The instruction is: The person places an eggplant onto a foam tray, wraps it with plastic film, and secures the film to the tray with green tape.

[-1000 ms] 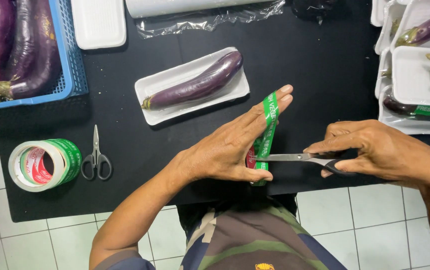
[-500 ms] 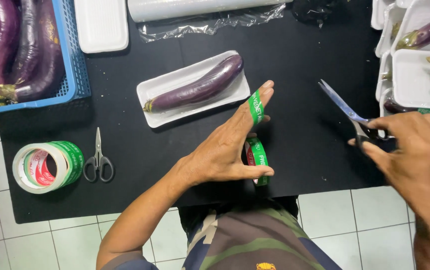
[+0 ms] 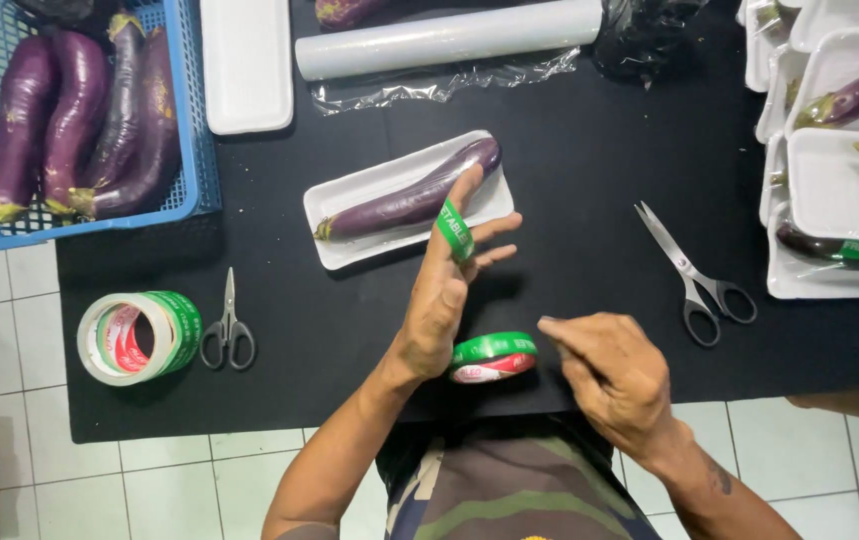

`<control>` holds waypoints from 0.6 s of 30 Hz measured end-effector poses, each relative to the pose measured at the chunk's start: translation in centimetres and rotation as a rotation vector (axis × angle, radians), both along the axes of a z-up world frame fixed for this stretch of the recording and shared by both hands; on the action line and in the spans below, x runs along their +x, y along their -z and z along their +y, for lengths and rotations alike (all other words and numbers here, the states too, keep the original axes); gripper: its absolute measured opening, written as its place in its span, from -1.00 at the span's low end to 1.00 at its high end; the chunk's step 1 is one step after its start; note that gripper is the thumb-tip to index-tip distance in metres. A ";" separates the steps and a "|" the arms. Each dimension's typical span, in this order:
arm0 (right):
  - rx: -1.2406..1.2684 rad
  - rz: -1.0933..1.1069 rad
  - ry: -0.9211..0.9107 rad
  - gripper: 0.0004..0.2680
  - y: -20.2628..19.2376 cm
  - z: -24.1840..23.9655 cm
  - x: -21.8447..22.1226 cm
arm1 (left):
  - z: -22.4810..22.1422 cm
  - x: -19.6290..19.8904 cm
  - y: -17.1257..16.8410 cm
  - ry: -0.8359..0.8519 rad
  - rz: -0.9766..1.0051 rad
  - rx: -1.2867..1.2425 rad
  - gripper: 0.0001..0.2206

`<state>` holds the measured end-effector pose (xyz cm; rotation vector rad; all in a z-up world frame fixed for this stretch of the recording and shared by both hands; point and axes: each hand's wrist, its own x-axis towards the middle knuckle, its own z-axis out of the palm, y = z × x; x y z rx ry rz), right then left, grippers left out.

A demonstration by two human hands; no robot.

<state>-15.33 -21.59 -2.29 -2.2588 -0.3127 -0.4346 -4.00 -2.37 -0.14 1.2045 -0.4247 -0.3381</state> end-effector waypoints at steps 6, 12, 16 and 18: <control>-0.188 -0.138 0.032 -0.80 4.8 2.3 0.6 | -1.1 0.3 3.2 -0.168 0.026 -0.175 -0.15; -0.317 -0.078 -0.071 -0.77 1.8 5.4 0.1 | -1.2 0.3 3.3 -0.261 0.063 -0.126 -0.20; -0.159 0.002 -0.217 -0.75 1.8 3.8 0.5 | -0.9 0.3 3.0 -0.236 0.051 -0.152 -0.22; -0.082 0.000 0.095 -0.84 -0.4 1.6 1.3 | -0.3 0.2 2.7 -0.145 0.093 -0.275 -0.15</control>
